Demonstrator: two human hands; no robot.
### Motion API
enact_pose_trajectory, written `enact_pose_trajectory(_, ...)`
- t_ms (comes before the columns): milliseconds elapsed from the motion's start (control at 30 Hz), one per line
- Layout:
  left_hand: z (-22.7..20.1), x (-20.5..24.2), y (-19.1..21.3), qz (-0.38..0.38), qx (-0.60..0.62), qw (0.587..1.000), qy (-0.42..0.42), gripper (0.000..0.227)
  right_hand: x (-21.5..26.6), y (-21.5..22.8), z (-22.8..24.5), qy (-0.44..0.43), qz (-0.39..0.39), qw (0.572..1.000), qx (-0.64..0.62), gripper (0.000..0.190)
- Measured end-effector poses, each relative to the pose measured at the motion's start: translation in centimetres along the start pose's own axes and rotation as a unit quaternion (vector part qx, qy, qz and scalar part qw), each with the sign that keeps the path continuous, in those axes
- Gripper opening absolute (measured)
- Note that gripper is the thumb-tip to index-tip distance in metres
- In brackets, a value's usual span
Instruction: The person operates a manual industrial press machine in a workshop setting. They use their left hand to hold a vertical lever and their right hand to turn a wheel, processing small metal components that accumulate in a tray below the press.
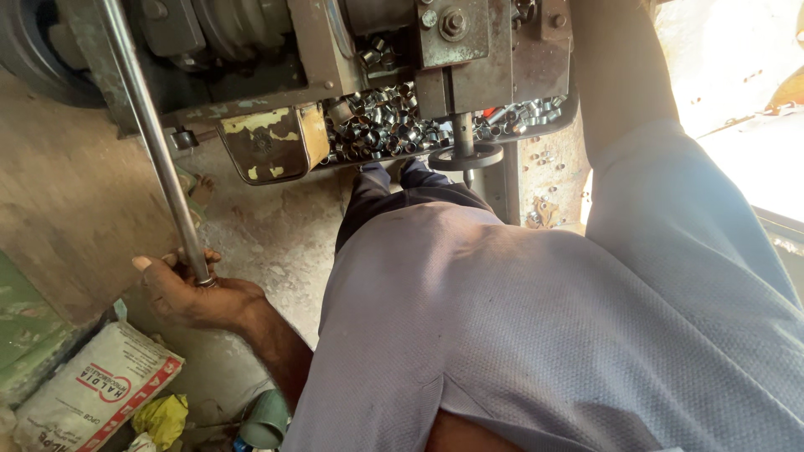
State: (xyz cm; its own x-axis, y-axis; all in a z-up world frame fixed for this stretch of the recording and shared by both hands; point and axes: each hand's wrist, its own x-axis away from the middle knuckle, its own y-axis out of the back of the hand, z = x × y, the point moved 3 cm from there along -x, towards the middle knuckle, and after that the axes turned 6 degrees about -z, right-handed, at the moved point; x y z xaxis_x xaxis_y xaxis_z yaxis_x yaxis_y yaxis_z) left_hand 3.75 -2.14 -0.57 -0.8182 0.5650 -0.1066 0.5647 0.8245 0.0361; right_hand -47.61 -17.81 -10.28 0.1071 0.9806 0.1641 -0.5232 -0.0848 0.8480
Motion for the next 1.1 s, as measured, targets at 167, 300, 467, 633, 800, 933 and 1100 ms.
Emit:
enact_pose_trajectory(167,0.3,0.0,0.4,-0.003,0.002,1.000,0.020,0.041,3.2,-0.7,0.1,-0.011,-0.004,1.000,-0.021,0.032)
enact_pose_trajectory(300,0.3,0.0,0.3,-0.012,0.019,1.000,0.020,0.035,5.9,-1.6,0.2,-0.028,-0.018,0.997,-0.073,0.031)
enact_pose_trajectory(467,0.0,-0.1,0.0,-0.026,0.038,0.999,0.021,0.036,6.7,-2.8,-0.4,-0.083,-0.040,0.923,-0.373,0.031)
enact_pose_trajectory(633,-0.1,-0.1,0.0,-0.029,0.051,0.998,0.028,0.033,18.7,-7.2,5.1,-0.143,0.095,0.622,-0.764,0.034)
enact_pose_trajectory(800,-0.4,0.2,0.0,0.009,0.037,0.999,0.003,0.036,18.9,-10.7,9.0,-0.350,0.146,0.557,-0.739,0.042)
enact_pose_trajectory(933,-0.4,0.2,-0.1,0.022,0.048,0.999,-0.001,0.035,17.3,-12.0,11.3,-0.357,0.147,0.586,-0.713,0.045)
enact_pose_trajectory(1100,0.1,0.0,0.0,0.023,0.065,0.998,-0.003,0.030,15.4,-15.9,12.6,-0.225,0.149,0.773,-0.574,0.045)
